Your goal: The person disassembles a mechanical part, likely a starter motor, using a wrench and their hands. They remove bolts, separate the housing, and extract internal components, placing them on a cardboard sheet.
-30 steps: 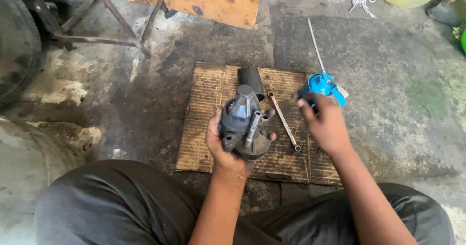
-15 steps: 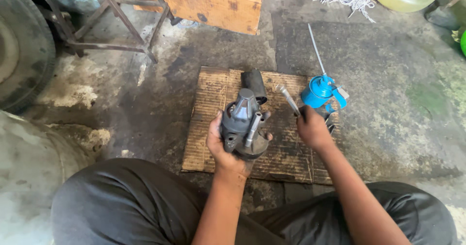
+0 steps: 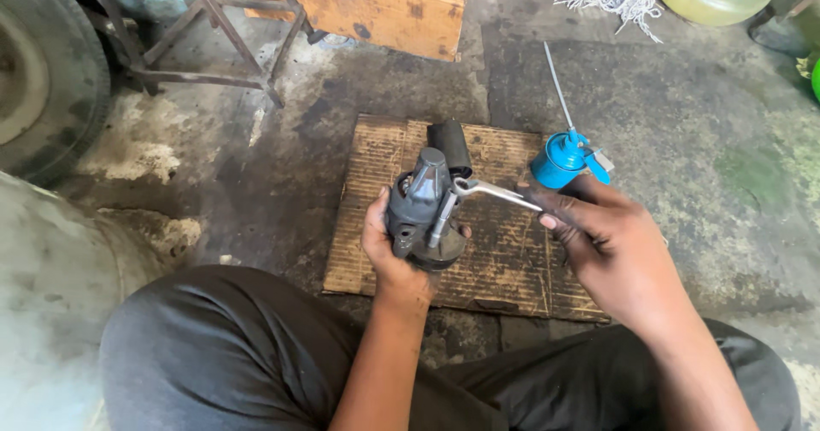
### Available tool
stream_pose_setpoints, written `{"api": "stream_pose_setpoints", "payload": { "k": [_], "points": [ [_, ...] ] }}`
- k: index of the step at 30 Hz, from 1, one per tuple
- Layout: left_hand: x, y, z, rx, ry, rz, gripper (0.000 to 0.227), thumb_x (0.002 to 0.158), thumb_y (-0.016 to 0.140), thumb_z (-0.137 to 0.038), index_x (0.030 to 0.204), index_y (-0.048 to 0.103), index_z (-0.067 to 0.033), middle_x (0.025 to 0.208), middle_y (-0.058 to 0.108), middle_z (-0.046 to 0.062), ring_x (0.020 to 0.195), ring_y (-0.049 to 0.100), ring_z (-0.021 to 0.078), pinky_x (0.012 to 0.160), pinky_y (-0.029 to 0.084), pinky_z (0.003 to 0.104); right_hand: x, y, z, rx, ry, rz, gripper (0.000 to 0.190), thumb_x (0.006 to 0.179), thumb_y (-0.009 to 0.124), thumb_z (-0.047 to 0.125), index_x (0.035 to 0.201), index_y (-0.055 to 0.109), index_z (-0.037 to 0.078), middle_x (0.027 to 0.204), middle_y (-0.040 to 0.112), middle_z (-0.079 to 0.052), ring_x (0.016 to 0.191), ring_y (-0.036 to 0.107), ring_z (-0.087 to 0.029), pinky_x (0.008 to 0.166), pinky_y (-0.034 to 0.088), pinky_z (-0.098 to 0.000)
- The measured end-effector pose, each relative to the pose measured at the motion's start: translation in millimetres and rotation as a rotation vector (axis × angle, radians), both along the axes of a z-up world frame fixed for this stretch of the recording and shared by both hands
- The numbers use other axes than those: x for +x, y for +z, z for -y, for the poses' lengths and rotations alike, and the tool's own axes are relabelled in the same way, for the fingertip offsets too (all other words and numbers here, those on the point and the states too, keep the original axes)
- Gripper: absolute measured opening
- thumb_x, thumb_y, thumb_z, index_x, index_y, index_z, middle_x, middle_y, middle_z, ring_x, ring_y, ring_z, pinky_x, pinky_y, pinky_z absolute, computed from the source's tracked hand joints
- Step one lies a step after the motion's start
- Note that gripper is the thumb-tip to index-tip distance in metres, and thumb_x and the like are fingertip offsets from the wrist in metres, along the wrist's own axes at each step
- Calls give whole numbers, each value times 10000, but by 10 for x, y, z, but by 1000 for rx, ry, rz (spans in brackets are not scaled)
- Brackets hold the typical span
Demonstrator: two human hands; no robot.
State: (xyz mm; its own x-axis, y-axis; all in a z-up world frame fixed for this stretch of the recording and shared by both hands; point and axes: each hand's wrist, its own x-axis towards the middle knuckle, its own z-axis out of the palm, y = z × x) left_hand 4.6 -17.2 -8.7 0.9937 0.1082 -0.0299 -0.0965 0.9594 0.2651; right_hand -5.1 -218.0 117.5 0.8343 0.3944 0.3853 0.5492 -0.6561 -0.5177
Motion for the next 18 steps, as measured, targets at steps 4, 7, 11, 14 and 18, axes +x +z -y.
{"api": "stream_pose_setpoints", "payload": {
  "k": [4, 7, 11, 14, 18],
  "points": [
    [16, -9, 16, -7, -29, 13, 518, 1011, 425, -468, 1210, 642, -42, 1059, 731, 152, 847, 724, 285, 685, 603, 506, -4, -29, -4, -55, -46, 30, 236, 872, 704, 21, 1106, 733, 42, 1107, 711, -161, 953, 697, -346, 806, 534, -414],
    [15, -55, 12, 11, -23, 15, 511, 1016, 436, -455, 1209, 641, -29, 1049, 726, 164, 830, 723, 295, 684, 603, 504, -8, -20, 18, -59, -1, 40, 287, 859, 691, 13, 1142, 732, 43, 1122, 706, -170, 954, 693, -362, 793, 537, -427],
    [33, -75, 1, -2, -30, -14, 503, 1023, 449, -451, 1208, 637, -23, 1050, 720, 171, 839, 724, 303, 691, 606, 500, -53, 63, 47, -62, 11, -63, 320, 833, 681, 26, 1145, 742, 64, 1058, 715, -150, 915, 715, -324, 761, 549, -412],
    [31, -42, 2, -3, -62, -32, 518, 1001, 443, -459, 1207, 637, -25, 1048, 723, 197, 842, 730, 309, 688, 609, 489, -57, 63, 61, -82, 6, -122, 258, 850, 720, 96, 1105, 750, 71, 996, 730, -124, 881, 723, -292, 749, 556, -396],
    [-3, 25, 11, 51, -66, -10, 567, 1001, 438, -479, 1228, 640, 0, 1066, 724, 226, 855, 733, 312, 693, 607, 458, -52, 52, 68, -60, 38, -134, 258, 863, 732, 168, 1098, 752, 62, 986, 747, -120, 902, 730, -275, 789, 553, -393]
  ]
}}
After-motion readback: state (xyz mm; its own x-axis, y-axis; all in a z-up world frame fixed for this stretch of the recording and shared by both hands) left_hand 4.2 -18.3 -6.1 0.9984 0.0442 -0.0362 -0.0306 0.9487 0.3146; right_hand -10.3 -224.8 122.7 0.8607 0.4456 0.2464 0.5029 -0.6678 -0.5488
